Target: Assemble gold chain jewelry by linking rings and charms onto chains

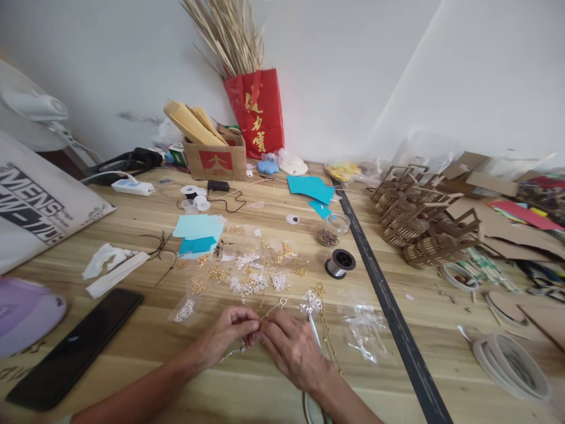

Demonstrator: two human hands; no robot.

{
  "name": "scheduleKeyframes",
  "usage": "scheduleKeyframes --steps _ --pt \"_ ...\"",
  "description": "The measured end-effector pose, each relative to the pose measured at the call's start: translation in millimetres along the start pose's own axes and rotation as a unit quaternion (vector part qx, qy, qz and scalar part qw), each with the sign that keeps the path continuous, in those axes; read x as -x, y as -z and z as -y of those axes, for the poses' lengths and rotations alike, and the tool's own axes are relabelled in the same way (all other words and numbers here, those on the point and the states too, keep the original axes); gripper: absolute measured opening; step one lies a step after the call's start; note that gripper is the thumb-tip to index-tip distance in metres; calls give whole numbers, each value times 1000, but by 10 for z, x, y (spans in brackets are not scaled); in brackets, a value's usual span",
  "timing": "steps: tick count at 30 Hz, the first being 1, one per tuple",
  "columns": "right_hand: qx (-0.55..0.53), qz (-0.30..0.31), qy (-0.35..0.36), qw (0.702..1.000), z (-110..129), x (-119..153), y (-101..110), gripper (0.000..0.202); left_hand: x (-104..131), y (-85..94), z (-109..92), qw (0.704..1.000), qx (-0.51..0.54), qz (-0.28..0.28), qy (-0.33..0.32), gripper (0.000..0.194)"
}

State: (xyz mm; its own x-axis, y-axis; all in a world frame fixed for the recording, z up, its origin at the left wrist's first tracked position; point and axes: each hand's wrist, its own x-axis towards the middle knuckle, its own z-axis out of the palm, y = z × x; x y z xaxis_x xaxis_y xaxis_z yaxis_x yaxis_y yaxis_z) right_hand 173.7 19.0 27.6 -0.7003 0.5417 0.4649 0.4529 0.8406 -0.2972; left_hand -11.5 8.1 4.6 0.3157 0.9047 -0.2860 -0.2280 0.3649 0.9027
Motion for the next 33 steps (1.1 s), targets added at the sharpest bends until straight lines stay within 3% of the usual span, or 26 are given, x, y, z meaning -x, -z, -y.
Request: scheduleKeyframes --steps 4,9,13,17,28,33 --pt "-24 10 -9 1000 -10 35 -25 20 -4 0 -13 1000 -14 -3 -4 42" --pt "-191 8 -78 978 -12 11 9 18 -5 -2 -16 999 -48 -16 -14 40" --pt "-287 -27 -178 941 -45 -30 35 21 4 -8 -22 996 -79 -27 -29 36" --pt "-371 22 -250 894 -71 -29 -11 20 20 -15 -32 992 -112 -37 -48 32" --pt "-570 57 -337 747 -145 -37 -91 33 32 -5 17 970 -199 -76 -114 19" --pt "-613 50 -342 711 -160 -39 -107 35 29 -4 21 955 -240 -83 -152 15"
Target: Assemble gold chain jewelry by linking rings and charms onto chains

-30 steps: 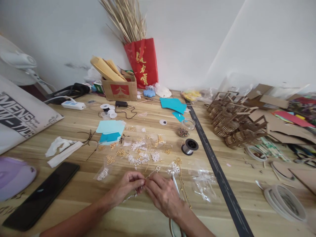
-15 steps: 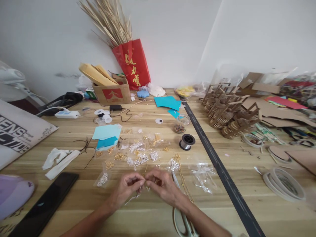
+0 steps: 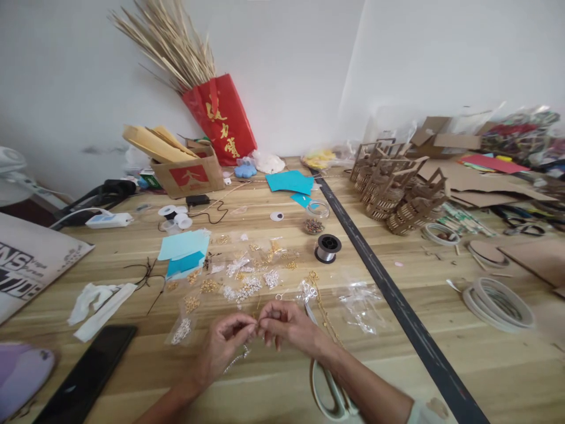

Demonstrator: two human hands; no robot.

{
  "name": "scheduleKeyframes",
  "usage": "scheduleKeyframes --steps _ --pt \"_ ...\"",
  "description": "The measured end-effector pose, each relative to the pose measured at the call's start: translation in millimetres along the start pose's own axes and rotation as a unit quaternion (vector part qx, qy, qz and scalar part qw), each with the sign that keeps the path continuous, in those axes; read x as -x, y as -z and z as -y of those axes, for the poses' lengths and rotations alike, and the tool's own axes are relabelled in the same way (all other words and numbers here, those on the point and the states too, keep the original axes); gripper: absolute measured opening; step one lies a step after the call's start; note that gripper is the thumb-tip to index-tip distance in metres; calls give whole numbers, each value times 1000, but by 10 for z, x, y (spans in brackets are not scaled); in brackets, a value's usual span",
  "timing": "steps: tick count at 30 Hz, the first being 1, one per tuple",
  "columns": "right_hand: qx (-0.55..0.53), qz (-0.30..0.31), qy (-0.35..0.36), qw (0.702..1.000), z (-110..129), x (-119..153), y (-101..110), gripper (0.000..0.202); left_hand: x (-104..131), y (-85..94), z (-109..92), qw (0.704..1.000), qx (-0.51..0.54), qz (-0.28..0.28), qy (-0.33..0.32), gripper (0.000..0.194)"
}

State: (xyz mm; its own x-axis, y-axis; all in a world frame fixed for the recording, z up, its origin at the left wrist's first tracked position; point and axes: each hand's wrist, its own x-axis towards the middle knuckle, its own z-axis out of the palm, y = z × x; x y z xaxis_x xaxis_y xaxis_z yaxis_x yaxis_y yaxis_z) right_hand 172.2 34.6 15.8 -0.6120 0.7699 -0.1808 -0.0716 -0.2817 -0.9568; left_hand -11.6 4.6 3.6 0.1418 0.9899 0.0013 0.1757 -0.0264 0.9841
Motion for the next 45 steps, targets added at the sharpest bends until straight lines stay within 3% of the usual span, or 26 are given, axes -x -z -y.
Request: scheduleKeyframes --steps 10,17,21,26,35,45 --pt "-26 7 -52 998 -36 -24 2 37 6 -13 8 994 -47 -29 -99 11" --pt "-17 7 -68 997 -33 -30 -1 38 12 -29 24 977 -77 -44 -192 11" --pt "-17 4 -63 998 -14 -23 -15 39 10 -29 9 972 -91 -42 -213 12" --pt "-12 -10 -50 999 0 -21 -29 40 21 -19 -19 981 -83 -44 -171 12" --pt "49 -94 36 994 -87 -36 2 38 -16 13 -64 1000 17 -21 15 24" --pt "14 -142 63 988 12 -27 -47 30 -21 9 -109 997 57 -2 57 33"
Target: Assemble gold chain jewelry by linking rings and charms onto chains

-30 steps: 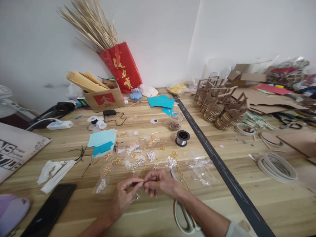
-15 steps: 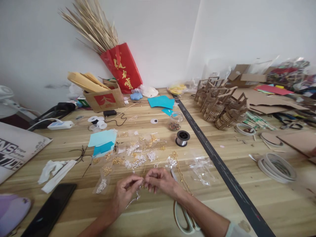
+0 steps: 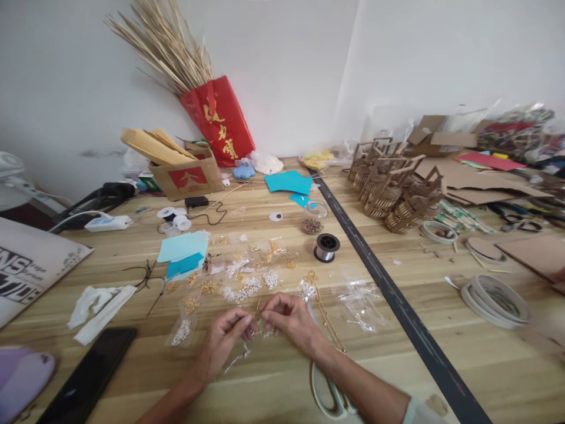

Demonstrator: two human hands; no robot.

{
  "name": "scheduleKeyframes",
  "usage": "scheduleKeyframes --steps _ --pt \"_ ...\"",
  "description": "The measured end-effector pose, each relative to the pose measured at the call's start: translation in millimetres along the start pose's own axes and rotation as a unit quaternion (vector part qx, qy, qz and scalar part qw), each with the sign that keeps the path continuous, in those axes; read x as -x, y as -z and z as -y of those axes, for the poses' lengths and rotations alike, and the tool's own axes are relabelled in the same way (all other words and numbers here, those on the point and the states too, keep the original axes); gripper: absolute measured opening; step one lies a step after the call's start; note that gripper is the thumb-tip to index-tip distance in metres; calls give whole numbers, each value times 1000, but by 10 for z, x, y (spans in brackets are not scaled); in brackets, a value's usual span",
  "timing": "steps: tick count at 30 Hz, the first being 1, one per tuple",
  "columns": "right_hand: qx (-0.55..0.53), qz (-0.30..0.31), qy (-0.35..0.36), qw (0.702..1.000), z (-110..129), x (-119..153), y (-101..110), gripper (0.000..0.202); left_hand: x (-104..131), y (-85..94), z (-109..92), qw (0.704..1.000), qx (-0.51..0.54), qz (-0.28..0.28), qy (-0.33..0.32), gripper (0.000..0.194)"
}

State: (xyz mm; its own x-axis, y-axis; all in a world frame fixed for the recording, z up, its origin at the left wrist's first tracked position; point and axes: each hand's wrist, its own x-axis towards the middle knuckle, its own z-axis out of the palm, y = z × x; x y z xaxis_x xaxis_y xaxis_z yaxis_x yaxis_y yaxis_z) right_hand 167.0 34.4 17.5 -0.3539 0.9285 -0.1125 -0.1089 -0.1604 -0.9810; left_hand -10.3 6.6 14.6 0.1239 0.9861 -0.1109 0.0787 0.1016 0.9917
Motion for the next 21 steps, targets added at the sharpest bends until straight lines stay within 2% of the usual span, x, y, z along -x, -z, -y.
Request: scheduleKeyframes --steps 8,16,21 --pt "-114 62 -39 991 -70 16 -23 30 13 -17 26 998 29 52 5 43" --pt "-54 88 -52 993 -58 10 -21 35 55 -21 81 995 -71 67 -26 41" --pt "-38 111 -53 992 -57 5 -4 37 71 -18 83 992 -95 69 -41 36"
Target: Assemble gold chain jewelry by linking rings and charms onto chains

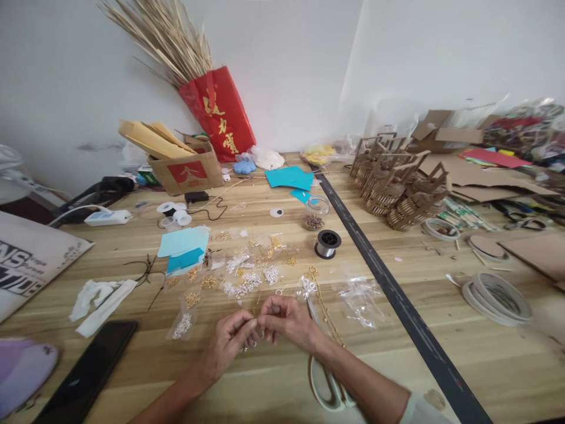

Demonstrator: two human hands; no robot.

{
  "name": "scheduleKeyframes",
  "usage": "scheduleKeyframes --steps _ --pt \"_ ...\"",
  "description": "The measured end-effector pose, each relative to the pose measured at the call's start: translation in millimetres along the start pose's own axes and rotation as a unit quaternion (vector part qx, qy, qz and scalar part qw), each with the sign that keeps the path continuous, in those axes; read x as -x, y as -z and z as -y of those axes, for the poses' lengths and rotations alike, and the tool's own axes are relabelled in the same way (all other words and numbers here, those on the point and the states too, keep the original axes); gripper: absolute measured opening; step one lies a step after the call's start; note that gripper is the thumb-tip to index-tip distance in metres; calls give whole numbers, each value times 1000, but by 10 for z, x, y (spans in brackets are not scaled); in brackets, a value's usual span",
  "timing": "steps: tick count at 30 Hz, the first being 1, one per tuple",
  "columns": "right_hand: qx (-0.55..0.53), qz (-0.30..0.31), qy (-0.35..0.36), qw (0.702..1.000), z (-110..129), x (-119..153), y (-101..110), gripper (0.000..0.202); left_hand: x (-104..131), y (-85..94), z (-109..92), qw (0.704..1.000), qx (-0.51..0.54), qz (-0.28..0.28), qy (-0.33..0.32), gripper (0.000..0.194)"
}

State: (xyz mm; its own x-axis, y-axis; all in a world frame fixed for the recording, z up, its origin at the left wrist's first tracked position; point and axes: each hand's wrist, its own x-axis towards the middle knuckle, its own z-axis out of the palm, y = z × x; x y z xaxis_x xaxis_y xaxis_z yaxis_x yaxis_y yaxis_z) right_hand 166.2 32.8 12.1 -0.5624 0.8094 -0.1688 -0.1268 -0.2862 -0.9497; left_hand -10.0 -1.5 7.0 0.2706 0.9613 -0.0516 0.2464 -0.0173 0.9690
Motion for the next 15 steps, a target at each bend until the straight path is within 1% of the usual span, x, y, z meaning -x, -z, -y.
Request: scheduleKeyframes --steps 7,11,15 --pt "46 29 -15 998 -23 15 0 35 7 11 -52 1000 -17 -4 -11 34" --pt "55 35 -8 998 -43 25 -19 33 3 6 -51 1000 -17 -12 -14 32" --pt "91 39 -4 995 -50 25 -13 31 10 4 -37 999 -27 -12 -18 31"
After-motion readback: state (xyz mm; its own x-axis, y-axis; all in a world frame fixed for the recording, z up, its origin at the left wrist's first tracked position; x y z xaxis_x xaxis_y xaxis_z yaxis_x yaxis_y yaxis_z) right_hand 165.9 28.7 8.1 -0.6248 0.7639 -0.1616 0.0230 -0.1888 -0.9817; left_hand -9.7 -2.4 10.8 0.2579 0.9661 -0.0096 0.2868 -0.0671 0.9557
